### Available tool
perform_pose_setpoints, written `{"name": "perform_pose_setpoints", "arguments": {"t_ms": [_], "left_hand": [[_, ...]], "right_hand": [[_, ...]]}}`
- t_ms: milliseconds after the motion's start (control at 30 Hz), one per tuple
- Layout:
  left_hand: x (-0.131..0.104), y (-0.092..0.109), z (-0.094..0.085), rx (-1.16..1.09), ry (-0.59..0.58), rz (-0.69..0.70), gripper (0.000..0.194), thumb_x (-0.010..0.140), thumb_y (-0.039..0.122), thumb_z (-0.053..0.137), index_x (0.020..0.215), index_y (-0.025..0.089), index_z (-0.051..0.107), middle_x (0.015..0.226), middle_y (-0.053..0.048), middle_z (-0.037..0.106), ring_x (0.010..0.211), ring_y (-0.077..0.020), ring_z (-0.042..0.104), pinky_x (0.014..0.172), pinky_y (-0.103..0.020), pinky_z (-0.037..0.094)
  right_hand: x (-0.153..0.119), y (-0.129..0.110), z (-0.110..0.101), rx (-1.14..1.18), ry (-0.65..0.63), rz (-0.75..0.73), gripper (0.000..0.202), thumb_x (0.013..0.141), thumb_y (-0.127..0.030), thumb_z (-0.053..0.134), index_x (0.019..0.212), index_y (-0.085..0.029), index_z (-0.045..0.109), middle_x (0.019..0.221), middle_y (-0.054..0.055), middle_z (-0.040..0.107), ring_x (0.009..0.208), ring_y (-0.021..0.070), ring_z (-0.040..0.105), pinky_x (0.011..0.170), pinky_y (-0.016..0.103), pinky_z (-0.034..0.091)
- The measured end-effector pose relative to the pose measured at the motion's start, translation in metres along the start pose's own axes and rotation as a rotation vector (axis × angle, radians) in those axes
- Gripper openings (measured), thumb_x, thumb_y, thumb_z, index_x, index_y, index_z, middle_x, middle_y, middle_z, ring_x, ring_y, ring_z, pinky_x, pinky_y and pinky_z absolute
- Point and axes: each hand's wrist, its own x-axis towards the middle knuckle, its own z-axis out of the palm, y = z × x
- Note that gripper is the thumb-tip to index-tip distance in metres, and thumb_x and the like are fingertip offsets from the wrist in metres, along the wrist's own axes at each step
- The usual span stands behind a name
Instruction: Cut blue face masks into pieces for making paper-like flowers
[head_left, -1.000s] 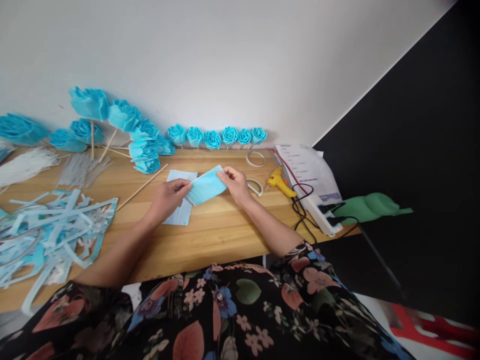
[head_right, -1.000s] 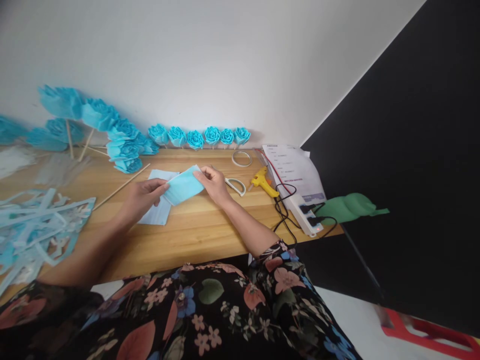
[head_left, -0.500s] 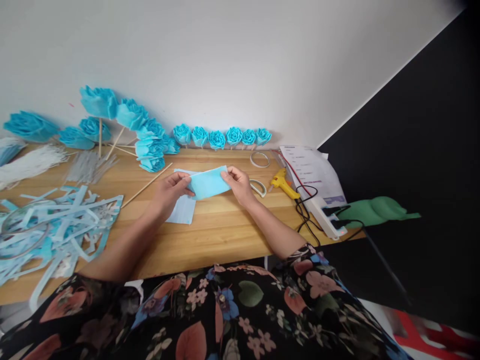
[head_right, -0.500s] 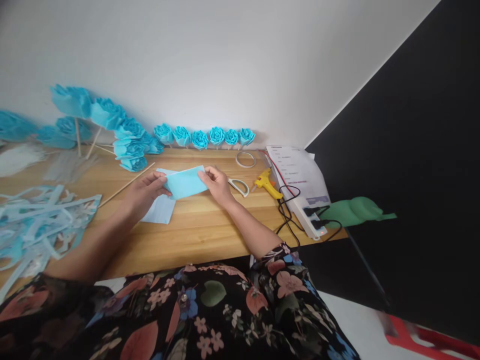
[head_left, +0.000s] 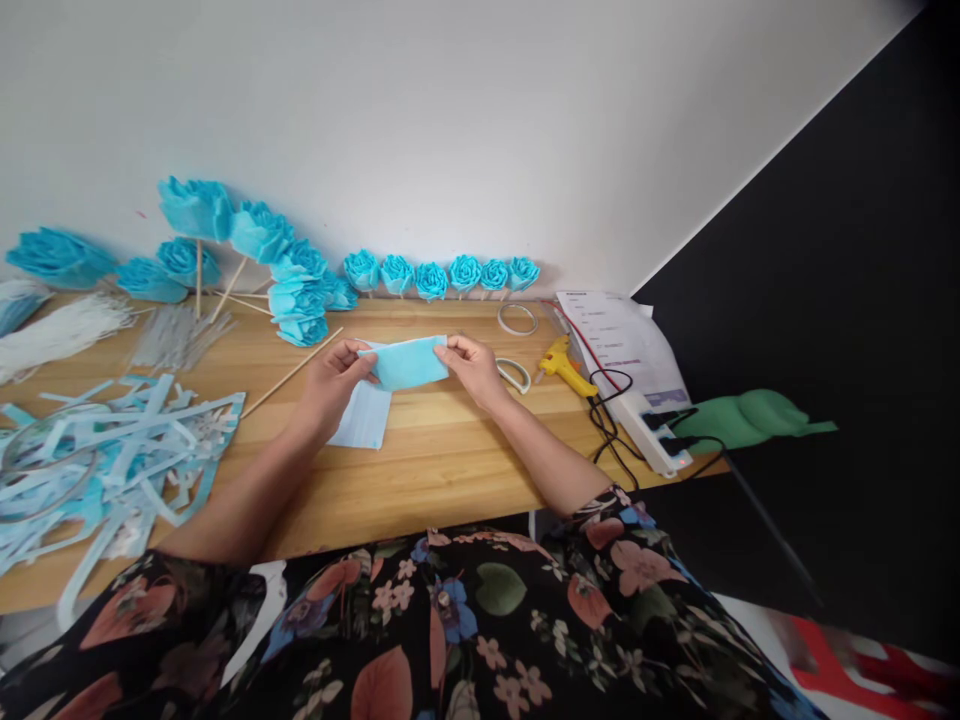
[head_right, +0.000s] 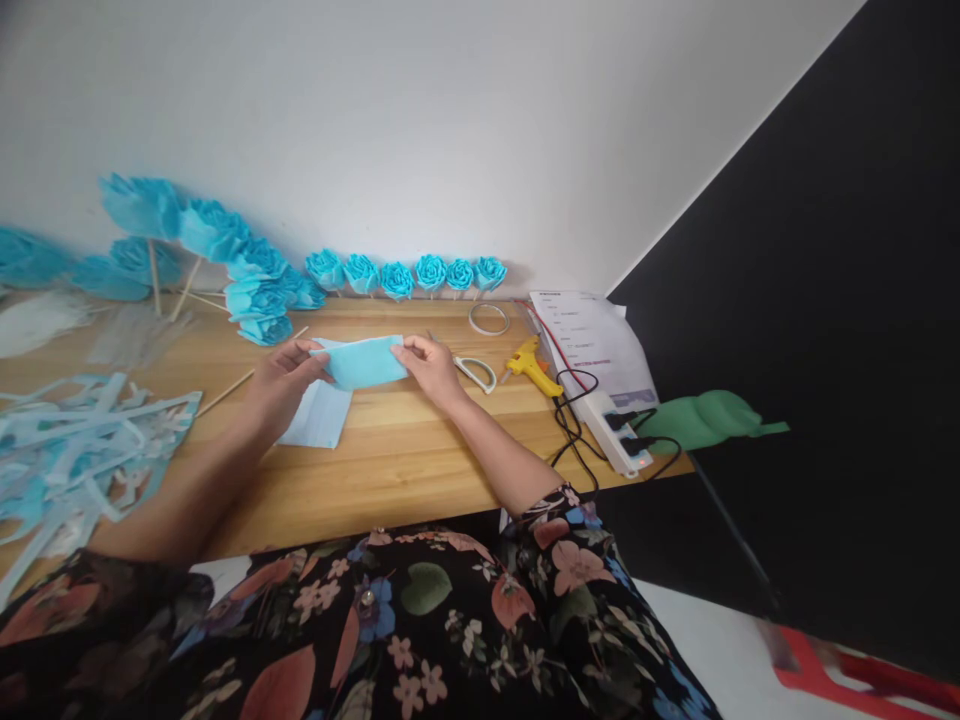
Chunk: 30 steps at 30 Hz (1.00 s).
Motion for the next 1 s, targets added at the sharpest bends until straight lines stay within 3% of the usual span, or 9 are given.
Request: {"name": "perform_pose_setpoints", "arguments": {"t_ms": [100, 200, 400, 633, 800, 1000], "left_hand": [[0.0001, -0.0013, -0.0005, 0.071, 0.043, 0.029, 0.029, 0.068, 0.037, 0.079, 0.078, 0.016, 0.062, 0.075, 0.001, 0.062, 0.058, -0.0101, 0.056, 0.055, -0.024, 0.049], [-0.0011, -0.0012, -0.0002, 0.105, 0.060, 0.052, 0.030, 0.069, 0.038, 0.077, 0.082, 0.016, 0.063, 0.082, -0.001, 0.064, 0.060, -0.0109, 0.056, 0.049, -0.024, 0.050], [-0.0026, 0.0005, 0.0018, 0.059, 0.029, 0.044, 0.030, 0.071, 0.038, 0.078, 0.082, 0.015, 0.061, 0.076, 0.001, 0.061, 0.065, -0.0115, 0.059, 0.058, -0.026, 0.058], [-0.0018, 0.0015, 0.0038, 0.039, 0.014, 0.030, 0.032, 0.070, 0.038, 0.079, 0.083, 0.016, 0.059, 0.079, 0.001, 0.061, 0.068, -0.0118, 0.061, 0.064, -0.028, 0.059], [-0.0032, 0.0027, 0.0045, 0.063, -0.011, 0.014, 0.034, 0.068, 0.039, 0.080, 0.085, 0.016, 0.064, 0.082, -0.001, 0.064, 0.073, -0.0142, 0.063, 0.069, -0.029, 0.058], [-0.0042, 0.0008, 0.0018, 0.126, -0.005, -0.021, 0.039, 0.068, 0.048, 0.080, 0.083, 0.014, 0.068, 0.077, -0.002, 0.066, 0.069, -0.0152, 0.063, 0.071, -0.030, 0.055]], "right_hand": [[0.0006, 0.0000, 0.0010, 0.049, 0.002, 0.070, 0.035, 0.076, -0.053, 0.070, 0.072, -0.019, 0.062, 0.056, -0.007, 0.040, 0.049, 0.0073, 0.034, 0.048, 0.022, 0.028], [0.0008, -0.0017, 0.0025, 0.091, -0.003, 0.116, 0.038, 0.071, -0.055, 0.073, 0.071, -0.019, 0.061, 0.054, -0.007, 0.045, 0.047, 0.0077, 0.043, 0.047, 0.022, 0.037], [-0.0002, -0.0059, 0.0053, 0.225, 0.018, 0.161, 0.041, 0.065, -0.055, 0.078, 0.072, -0.019, 0.061, 0.063, -0.006, 0.050, 0.061, 0.0105, 0.056, 0.067, 0.027, 0.057], [-0.0006, -0.0067, 0.0055, 0.237, -0.037, 0.105, 0.040, 0.068, -0.052, 0.079, 0.091, -0.019, 0.070, 0.081, -0.001, 0.068, 0.075, 0.0141, 0.062, 0.077, 0.030, 0.056], [-0.0001, 0.0002, 0.0027, 0.079, -0.034, 0.078, 0.034, 0.074, -0.052, 0.073, 0.074, -0.019, 0.066, 0.068, -0.002, 0.061, 0.069, 0.0142, 0.059, 0.071, 0.028, 0.051], [0.0004, 0.0016, 0.0039, 0.103, -0.024, 0.098, 0.037, 0.073, -0.054, 0.073, 0.066, -0.020, 0.060, 0.064, -0.003, 0.055, 0.066, 0.0144, 0.058, 0.069, 0.030, 0.053]]}}
